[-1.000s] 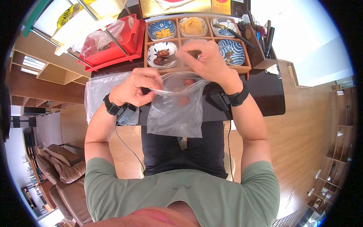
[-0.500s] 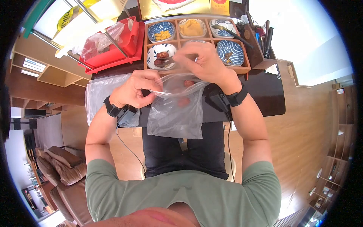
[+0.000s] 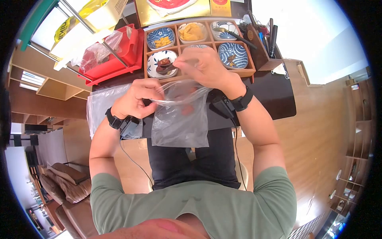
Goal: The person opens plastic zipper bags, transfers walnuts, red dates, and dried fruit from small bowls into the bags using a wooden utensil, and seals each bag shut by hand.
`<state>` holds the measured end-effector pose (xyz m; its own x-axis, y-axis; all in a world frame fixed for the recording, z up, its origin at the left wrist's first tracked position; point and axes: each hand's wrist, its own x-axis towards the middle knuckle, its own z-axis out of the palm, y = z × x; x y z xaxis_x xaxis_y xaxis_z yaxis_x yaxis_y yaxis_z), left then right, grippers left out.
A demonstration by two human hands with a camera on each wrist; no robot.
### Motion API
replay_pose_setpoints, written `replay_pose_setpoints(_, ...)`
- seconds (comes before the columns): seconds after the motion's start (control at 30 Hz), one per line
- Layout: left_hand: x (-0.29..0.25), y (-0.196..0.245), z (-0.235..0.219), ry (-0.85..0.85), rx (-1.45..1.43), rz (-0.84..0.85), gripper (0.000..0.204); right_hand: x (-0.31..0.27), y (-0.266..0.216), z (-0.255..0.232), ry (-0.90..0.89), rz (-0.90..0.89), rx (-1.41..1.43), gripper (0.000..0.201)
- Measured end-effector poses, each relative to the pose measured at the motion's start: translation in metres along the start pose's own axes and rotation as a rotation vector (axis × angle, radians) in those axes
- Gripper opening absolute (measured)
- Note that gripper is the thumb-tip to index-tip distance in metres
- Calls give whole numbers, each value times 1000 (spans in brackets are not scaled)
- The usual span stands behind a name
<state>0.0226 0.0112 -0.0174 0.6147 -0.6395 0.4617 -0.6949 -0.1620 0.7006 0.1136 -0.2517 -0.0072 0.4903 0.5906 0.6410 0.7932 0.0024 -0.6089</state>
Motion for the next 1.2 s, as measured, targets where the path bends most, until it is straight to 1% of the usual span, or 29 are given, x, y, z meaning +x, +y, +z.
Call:
replay_pose_setpoints(0.13, 0, 1, 0, -1, -3, -9, 17, 1, 0, -8, 21, 68, 23, 12)
replay_pose_setpoints(0.23, 0, 2, 0, -5, -9, -16, 17, 1, -1, -11, 23, 74, 10, 13)
replay_pose_setpoints(0.37, 1, 3, -1, -18, -3, -39, 17, 1, -2, -5, 27, 69, 6, 12)
replay_pose_setpoints(0.43, 3, 0, -2, -10, 0, 18, 17, 3, 1, -4, 3, 13, -62, 10)
replay_pose_setpoints(0.47, 2, 0, -1, -12, -13, 4, 17, 3, -1, -3, 19, 32, -16, 10)
replay_pose_setpoints(0.5, 3, 1, -1, -17, -22, -3, 18, 3, 0, -4, 27, 42, -48, 10)
replay_pose_setpoints(0.57, 3, 3, -1, -14, 0, -29, 19, 0, 4, -3, 8, 54, 64, 12)
replay_pose_setpoints(0.6, 3, 5, 0, -6, -4, -53, 20, -1, 3, -4, -34, 64, 63, 7)
replay_pose_setpoints(0.63, 2, 6, 1, -13, -10, -45, 20, -2, 2, -4, -28, 69, 55, 7)
replay_pose_setpoints(0.7, 3, 5, 0, -17, 5, -74, 19, -1, 1, -4, -43, 54, 60, 7)
replay_pose_setpoints(0.77, 4, 3, 0, -14, 1, -61, 19, -2, 1, -7, -57, 54, 34, 8)
replay_pose_setpoints(0.83, 4, 1, -1, -31, 25, -7, 20, 0, -3, -5, -46, -16, 26, 9)
replay_pose_setpoints(0.87, 2, -1, 0, -18, 13, -11, 19, 0, -3, -6, -67, -17, -15, 9)
replay_pose_setpoints(0.9, 1, -2, 0, -7, 12, 4, 16, -1, -4, -5, -80, -26, 26, 9)
replay_pose_setpoints(0.97, 2, 0, -1, -5, 12, 19, 17, 2, -3, -4, -103, -60, -121, 9)
replay_pose_setpoints(1.0, 2, 1, -1, -4, 15, 9, 17, 4, -4, -3, -110, -78, -89, 9)
replay_pose_setpoints(1.1, 1, 2, -2, 5, 10, -10, 17, 3, -8, -3, -105, -57, -53, 10)
replay_pose_setpoints(1.2, 0, -1, 1, 12, -17, 8, 16, 3, -9, -4, -113, -61, -73, 10)
